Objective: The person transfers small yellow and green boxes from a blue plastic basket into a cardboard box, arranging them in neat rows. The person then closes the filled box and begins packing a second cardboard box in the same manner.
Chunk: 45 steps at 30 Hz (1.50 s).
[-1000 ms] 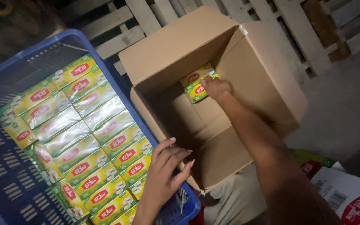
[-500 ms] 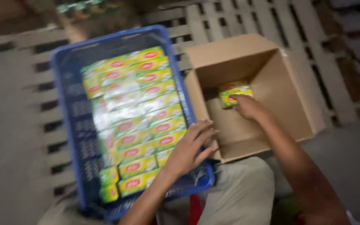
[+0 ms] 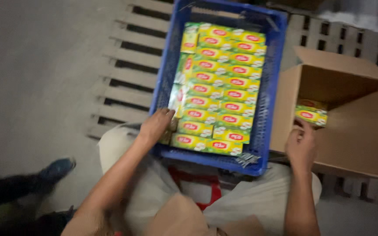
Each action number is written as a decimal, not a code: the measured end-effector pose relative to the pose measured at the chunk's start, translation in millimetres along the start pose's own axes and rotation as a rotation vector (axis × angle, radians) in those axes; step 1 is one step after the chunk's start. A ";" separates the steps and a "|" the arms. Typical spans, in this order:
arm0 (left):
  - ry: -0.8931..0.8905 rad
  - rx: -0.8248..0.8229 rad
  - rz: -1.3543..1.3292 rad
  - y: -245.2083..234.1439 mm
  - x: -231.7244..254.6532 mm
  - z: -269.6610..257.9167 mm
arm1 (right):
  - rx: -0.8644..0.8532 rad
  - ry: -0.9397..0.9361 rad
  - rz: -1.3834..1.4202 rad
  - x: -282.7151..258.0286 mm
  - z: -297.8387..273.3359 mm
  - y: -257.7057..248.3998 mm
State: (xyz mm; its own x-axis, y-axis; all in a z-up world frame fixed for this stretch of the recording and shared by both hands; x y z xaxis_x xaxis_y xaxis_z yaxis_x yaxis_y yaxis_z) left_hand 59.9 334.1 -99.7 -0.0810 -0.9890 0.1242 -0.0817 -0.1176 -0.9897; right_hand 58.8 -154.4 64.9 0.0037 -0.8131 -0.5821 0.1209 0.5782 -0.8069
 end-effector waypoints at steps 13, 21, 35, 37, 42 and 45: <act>-0.042 0.193 0.182 59.1 21.1 14.9 | 0.282 -0.443 -0.143 3.6 3.1 -1.5; -0.039 0.193 0.233 60.2 19.9 12.9 | 0.276 -0.358 -0.190 9.8 1.1 0.1; -0.174 -0.191 -0.339 -112.9 21.4 5.1 | 0.245 -0.305 -0.120 2.2 0.8 -1.6; -0.209 -0.282 -0.463 -141.7 25.3 4.2 | 0.285 -0.313 -0.110 -3.3 -1.1 -5.1; -0.096 -0.241 -0.818 -195.3 40.3 19.0 | 0.263 -0.252 0.083 -21.9 5.3 -16.5; -0.088 -0.380 -1.126 -199.9 69.7 25.5 | 0.259 -0.448 0.040 -35.8 8.1 -26.9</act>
State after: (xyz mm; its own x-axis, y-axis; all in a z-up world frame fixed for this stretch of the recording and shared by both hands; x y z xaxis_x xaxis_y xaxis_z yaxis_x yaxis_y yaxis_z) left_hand 95.9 286.4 105.0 0.2922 -0.3509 0.8897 -0.3530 -0.9041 -0.2407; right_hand 63.4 -141.4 108.2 0.4312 -0.7725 -0.4662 0.3532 0.6200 -0.7006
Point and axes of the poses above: each hand's wrist, its own z-axis towards the middle knuckle, its own y-axis out of the palm, x = y × z, the point moved 9 cm from there along z, towards the middle knuckle, and after that the axes turned 15 degrees about -y, right-handed, at the moved point
